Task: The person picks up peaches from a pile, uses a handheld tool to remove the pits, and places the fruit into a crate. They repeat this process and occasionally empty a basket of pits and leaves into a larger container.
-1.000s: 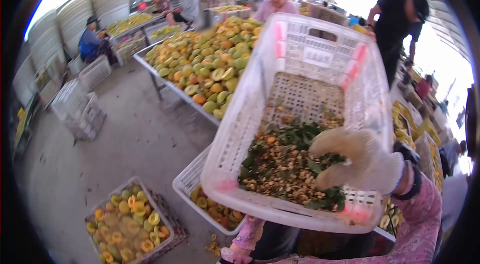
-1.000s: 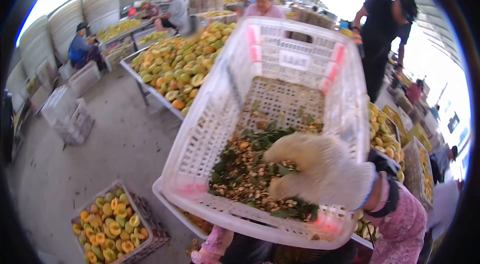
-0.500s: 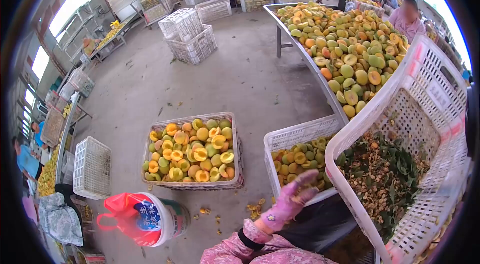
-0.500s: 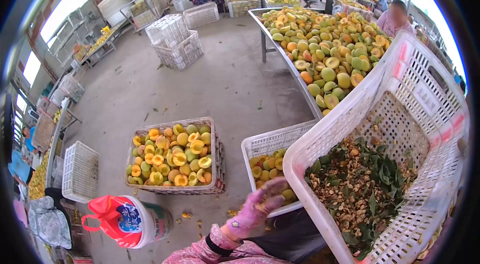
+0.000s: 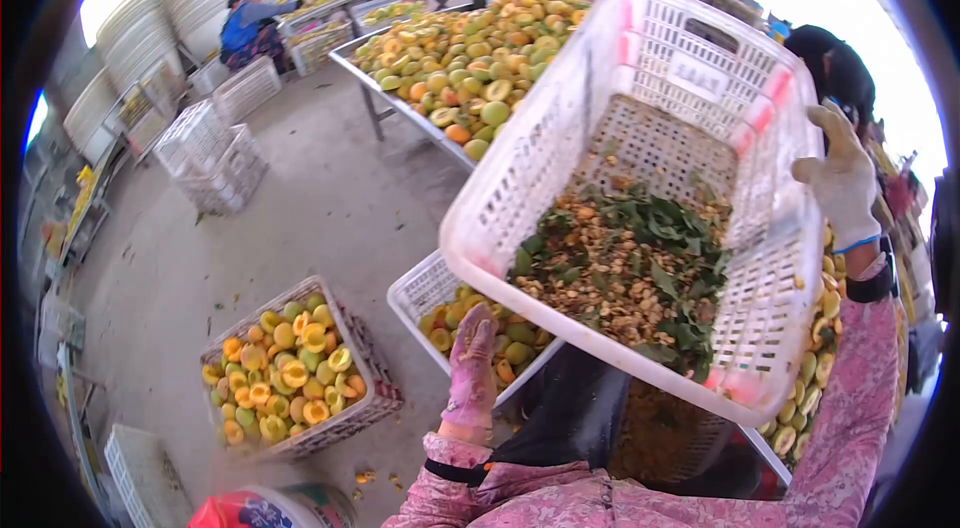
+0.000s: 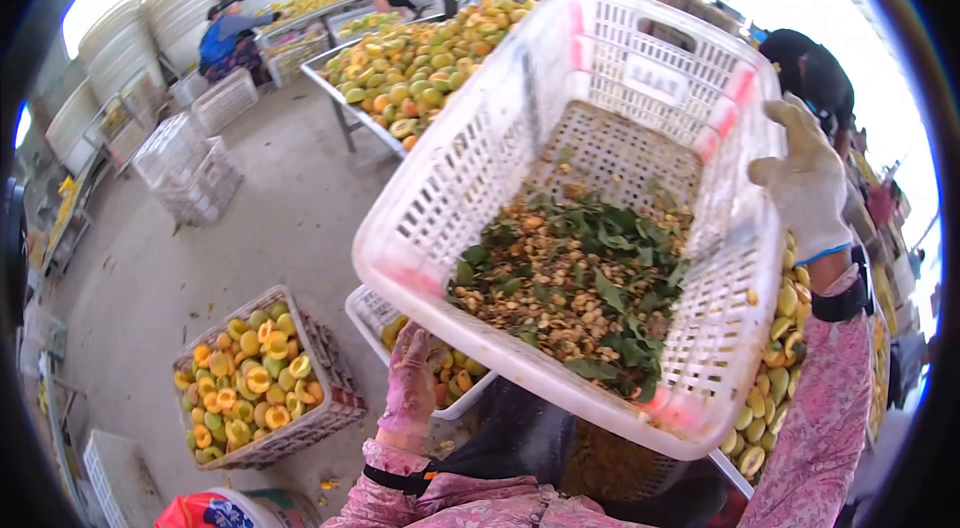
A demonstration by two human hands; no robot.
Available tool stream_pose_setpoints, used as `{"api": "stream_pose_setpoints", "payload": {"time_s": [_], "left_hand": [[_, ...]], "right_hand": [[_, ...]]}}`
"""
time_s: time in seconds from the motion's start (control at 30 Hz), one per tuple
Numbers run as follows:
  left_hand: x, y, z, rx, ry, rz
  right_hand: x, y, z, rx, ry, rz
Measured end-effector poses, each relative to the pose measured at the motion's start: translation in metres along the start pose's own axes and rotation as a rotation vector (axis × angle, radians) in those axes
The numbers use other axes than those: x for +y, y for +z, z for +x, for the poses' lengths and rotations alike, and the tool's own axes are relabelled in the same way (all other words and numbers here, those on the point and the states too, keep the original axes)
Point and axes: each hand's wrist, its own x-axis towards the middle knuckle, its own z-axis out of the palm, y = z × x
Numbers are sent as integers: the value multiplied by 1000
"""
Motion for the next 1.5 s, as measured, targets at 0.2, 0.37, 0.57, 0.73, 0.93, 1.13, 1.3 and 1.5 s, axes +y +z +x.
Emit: {"api": "stream_pose_setpoints", "payload": {"time_s": [0.2, 0.37, 0.57, 0.73, 0.93, 1.13, 1.3, 1.5], "left_hand": [[-60, 4, 16, -240, -206, 31], [-56, 36, -8, -259, -358, 28], [-125, 17, -5, -451, -162, 31], [-85, 68, -42, -240, -184, 140], [-96, 29, -45, -458, 61, 584], [-117, 39, -20, -352, -101, 267], [-96, 36, -48, -415, -171, 215], [-51, 7, -54, -404, -387, 222]], "right_hand": [[-145, -72, -47, -609, 256, 855], [-183, -83, -80, -985, -117, 838], [-166, -88, -97, -802, -357, 699], [-132, -107, -122, -429, -537, 544], [-110, -81, -144, -204, -602, 578], [-130, -101, -136, -365, -524, 648], [-153, -107, -149, -292, -400, 606], [-153, -92, -165, -276, -236, 608]]}}
